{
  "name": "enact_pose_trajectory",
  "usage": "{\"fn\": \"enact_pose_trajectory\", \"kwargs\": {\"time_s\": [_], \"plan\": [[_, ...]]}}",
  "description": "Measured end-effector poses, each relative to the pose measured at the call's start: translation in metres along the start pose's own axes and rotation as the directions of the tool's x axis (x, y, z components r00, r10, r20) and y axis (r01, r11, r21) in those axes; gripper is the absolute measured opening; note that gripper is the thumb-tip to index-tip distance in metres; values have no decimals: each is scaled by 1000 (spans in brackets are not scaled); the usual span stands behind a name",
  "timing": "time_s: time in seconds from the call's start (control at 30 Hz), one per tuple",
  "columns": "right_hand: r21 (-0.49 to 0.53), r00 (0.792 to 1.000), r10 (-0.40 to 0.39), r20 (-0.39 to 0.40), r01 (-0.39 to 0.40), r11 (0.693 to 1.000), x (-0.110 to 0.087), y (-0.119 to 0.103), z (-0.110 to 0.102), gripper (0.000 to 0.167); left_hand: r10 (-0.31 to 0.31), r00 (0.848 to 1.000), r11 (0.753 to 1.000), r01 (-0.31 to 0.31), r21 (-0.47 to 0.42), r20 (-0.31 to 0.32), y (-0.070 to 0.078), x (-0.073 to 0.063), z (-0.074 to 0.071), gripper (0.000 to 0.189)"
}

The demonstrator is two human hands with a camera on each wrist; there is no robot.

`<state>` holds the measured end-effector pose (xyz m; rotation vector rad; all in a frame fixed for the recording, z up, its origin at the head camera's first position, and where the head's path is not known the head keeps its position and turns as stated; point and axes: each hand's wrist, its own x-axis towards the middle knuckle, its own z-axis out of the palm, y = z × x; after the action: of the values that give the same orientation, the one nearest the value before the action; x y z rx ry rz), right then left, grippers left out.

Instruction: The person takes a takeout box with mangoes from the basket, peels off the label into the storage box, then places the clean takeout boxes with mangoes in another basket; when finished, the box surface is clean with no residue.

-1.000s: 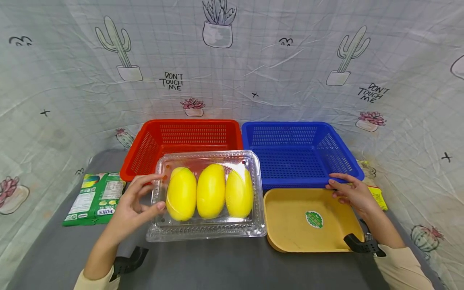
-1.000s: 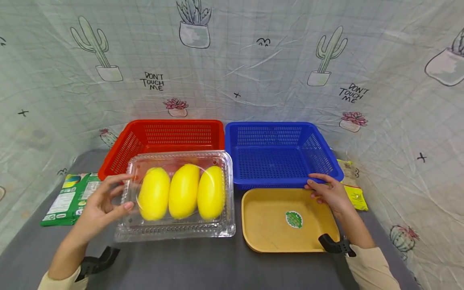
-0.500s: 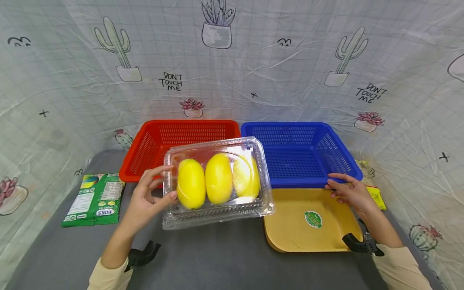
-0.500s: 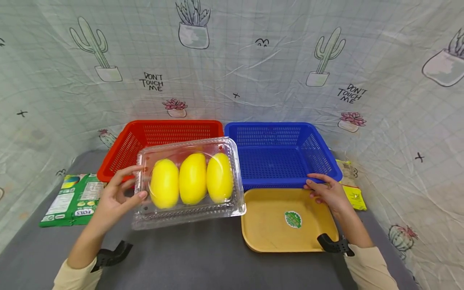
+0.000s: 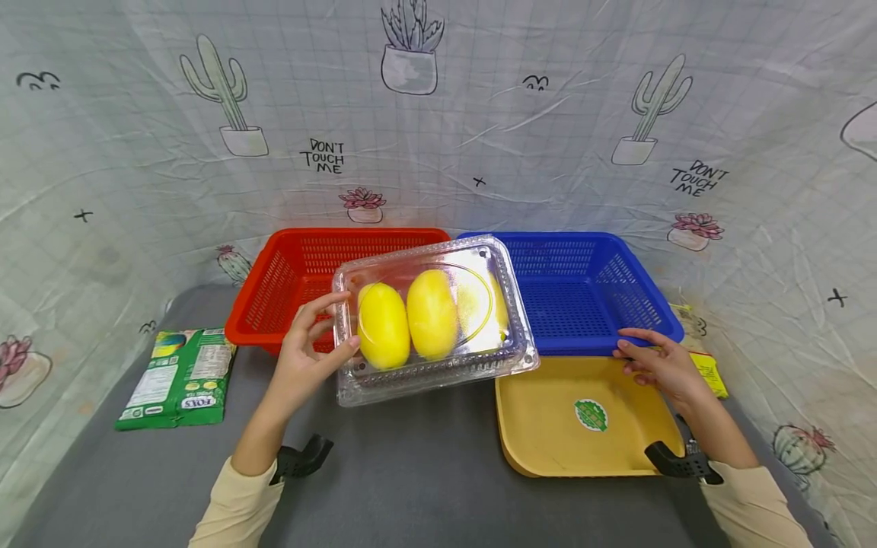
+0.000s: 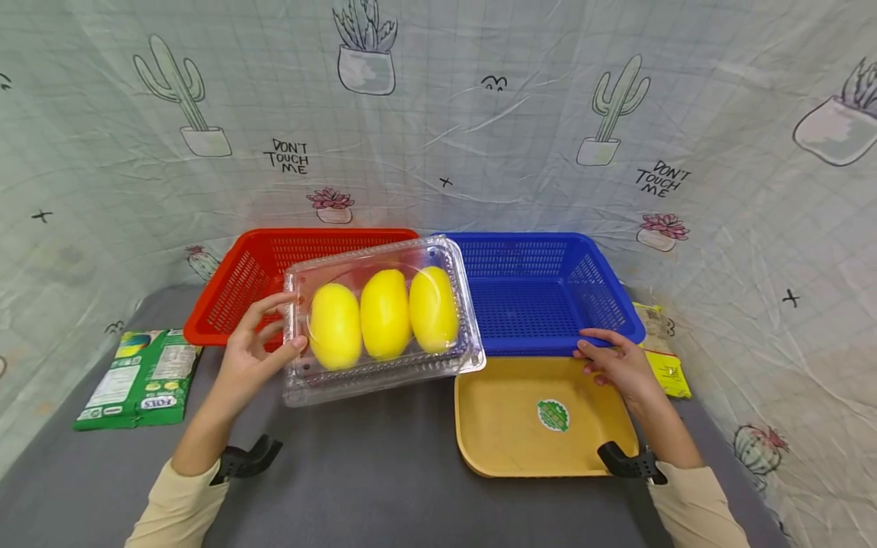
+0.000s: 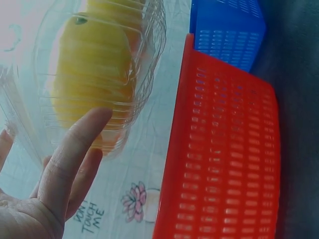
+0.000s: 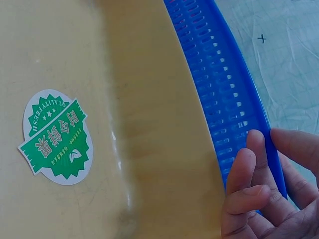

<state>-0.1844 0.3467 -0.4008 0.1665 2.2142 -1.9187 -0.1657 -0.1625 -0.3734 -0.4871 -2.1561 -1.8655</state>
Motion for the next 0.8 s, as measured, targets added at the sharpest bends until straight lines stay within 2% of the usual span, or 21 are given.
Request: {"fn": "enact_pose_trajectory", "kwargs": {"time_s": [0.1, 0.33, 0.53, 0.8], "plan": [[13, 1000, -4, 3, 4, 1000, 0, 0, 0, 13, -7, 1000, 1000, 7, -13, -1, -1, 5, 4, 58], [53, 1000, -3, 14, 2, 999, 1, 1, 1, 14, -13, 1000, 999, 13, 30, -7, -1, 17, 13, 59], [61, 1000, -2, 14, 1, 998, 0, 1, 0, 14, 15, 1000, 999, -16, 38, 12, 2, 29, 25, 59], [66, 1000, -7, 13, 6, 998, 1, 2, -1, 13, 58, 998, 998, -58, 10, -18, 2, 46, 40, 60]]}}
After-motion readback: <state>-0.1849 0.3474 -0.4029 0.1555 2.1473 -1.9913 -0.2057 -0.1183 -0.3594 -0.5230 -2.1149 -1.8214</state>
